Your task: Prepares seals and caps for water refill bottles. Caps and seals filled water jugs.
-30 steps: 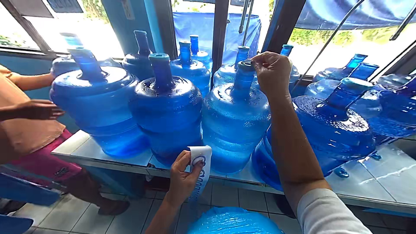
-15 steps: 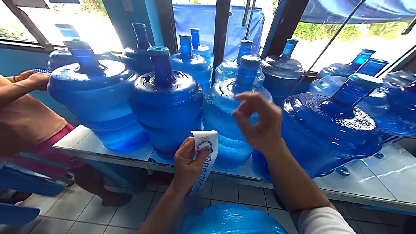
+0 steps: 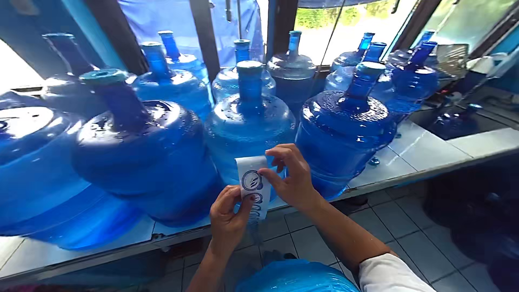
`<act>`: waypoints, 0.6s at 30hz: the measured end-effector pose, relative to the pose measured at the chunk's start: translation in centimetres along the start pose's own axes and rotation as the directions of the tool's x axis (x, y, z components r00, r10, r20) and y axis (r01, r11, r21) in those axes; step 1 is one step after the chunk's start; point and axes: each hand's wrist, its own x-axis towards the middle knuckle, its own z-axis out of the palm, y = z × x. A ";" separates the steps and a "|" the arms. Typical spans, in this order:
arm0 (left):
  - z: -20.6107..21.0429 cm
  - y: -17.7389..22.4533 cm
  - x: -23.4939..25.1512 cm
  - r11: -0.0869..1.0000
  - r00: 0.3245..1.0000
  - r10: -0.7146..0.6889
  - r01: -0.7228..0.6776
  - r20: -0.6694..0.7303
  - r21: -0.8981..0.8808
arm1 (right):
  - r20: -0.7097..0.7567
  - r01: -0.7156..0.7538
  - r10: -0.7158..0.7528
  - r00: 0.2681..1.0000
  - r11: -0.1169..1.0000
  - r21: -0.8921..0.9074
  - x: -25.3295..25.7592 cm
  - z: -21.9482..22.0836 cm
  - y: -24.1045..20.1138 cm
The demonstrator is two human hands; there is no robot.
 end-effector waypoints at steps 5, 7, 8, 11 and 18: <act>4.0 0.9 0.1 0.987 0.998 0.060 -0.061 0.011 0.148 | 0.039 0.278 -0.279 0.960 0.960 0.030 -2.4 -4.4 0.4; 6.6 1.3 0.1 0.981 0.998 0.060 -0.064 0.026 0.181 | 0.088 0.294 -0.301 0.950 0.952 0.085 -3.4 -6.4 1.3; 8.0 1.4 0.0 0.979 0.998 0.060 -0.066 0.032 0.195 | 0.103 0.279 -0.291 0.951 0.953 0.116 -3.8 -7.6 2.0; 12.7 1.1 -0.3 0.970 0.996 0.080 -0.089 0.050 0.228 | 0.135 0.233 -0.269 0.954 0.943 0.236 -4.5 -12.3 4.1; 23.1 0.5 -0.6 0.926 0.980 0.167 -0.192 0.104 0.324 | 0.137 0.266 -0.313 0.940 0.921 0.285 -6.0 -22.4 8.5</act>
